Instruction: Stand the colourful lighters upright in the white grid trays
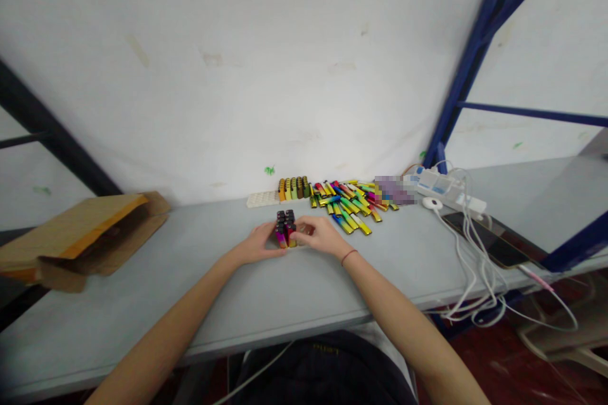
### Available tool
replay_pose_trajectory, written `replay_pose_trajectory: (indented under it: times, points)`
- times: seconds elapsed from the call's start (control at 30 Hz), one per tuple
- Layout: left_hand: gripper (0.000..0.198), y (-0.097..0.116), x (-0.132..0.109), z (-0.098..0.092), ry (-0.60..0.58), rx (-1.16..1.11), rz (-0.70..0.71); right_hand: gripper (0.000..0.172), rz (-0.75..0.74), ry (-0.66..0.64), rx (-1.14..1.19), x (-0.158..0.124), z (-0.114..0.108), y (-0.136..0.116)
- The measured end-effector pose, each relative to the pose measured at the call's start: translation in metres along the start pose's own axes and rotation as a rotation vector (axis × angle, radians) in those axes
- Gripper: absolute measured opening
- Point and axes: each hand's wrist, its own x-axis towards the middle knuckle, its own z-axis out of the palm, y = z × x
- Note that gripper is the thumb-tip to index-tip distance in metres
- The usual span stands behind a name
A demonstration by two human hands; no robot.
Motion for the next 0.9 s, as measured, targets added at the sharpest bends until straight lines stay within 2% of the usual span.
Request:
replay_pose_trajectory:
  times: [0.33,0.73,0.83,0.9]
  points:
    - [0.077,-0.003,0.0,0.002,0.007,0.01,0.006,0.029,-0.024,0.015,-0.123,0.001,-0.003,-0.003]
    - [0.075,-0.004,0.0,0.002,0.005,0.009,0.016,0.032,-0.091,-0.036,-0.303,0.002,-0.001,-0.006]
    - [0.078,-0.003,0.0,0.001,-0.002,0.012,0.01,0.038,0.04,0.062,-0.465,0.004,-0.019,-0.004]
    - [0.079,-0.003,0.0,0.0,-0.012,0.019,0.007,0.038,0.263,0.199,-0.674,0.002,-0.039,0.0]
